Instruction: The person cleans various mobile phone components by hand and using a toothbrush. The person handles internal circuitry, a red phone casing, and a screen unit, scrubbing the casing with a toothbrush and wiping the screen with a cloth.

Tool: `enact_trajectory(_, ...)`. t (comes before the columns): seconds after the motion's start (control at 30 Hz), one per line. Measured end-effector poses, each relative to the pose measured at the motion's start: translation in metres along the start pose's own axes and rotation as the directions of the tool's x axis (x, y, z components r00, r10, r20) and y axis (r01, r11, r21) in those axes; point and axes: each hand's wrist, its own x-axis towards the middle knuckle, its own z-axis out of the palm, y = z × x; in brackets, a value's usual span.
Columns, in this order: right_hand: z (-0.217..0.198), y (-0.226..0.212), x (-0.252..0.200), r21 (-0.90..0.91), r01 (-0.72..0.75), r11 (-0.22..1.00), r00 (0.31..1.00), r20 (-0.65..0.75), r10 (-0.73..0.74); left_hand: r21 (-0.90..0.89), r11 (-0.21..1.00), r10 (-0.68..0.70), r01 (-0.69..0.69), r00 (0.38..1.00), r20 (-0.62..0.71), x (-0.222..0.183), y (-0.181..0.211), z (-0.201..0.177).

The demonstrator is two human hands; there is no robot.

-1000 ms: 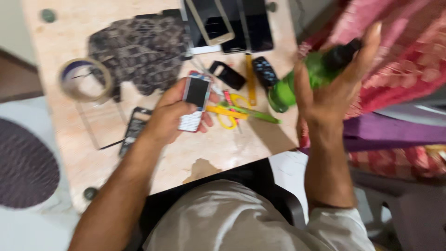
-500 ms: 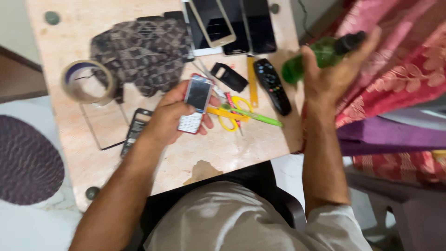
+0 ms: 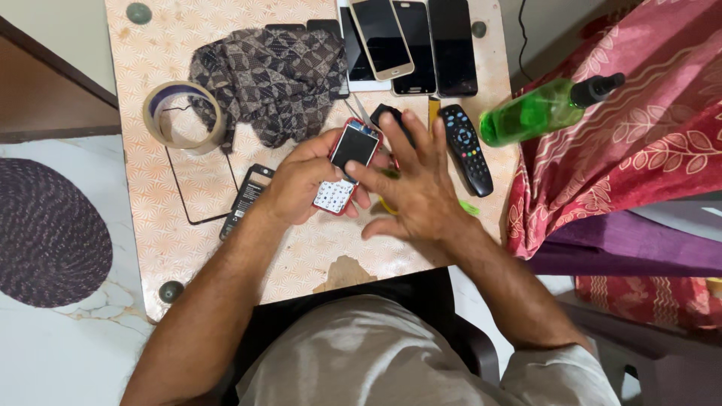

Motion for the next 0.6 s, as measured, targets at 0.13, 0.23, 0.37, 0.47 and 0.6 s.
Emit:
enact_trajectory(0.13,0.006,0.006,0.002,-0.009,-0.009,1.0,1.0,-0.021,0.009,-0.011,1.0,-0.002,0.002,1.0,0.008,0.001,0.002,-0.001)
enact_trajectory(0.23,0.014,0.0,0.004,-0.037,0.022,0.999,0.999,0.04,-0.021,-0.009,1.0,-0.029,0.029,1.0,0.01,0.001,-0.002,0.001)
enact_trajectory(0.37,0.007,0.009,0.006,-0.027,-0.054,0.998,0.999,0.002,0.054,0.012,1.0,-0.023,0.023,1.0,-0.004,0.001,-0.004,0.001)
enact_trajectory(0.47,0.006,-0.001,0.002,0.002,-0.025,1.0,0.999,0.041,0.025,0.032,0.999,-0.033,0.034,0.999,-0.023,0.002,0.001,0.001)
enact_trajectory(0.6,0.005,0.006,0.009,-0.029,-0.093,0.995,0.996,-0.012,0.092,-0.035,0.999,-0.002,0.001,0.999,-0.041,0.006,-0.005,0.0)
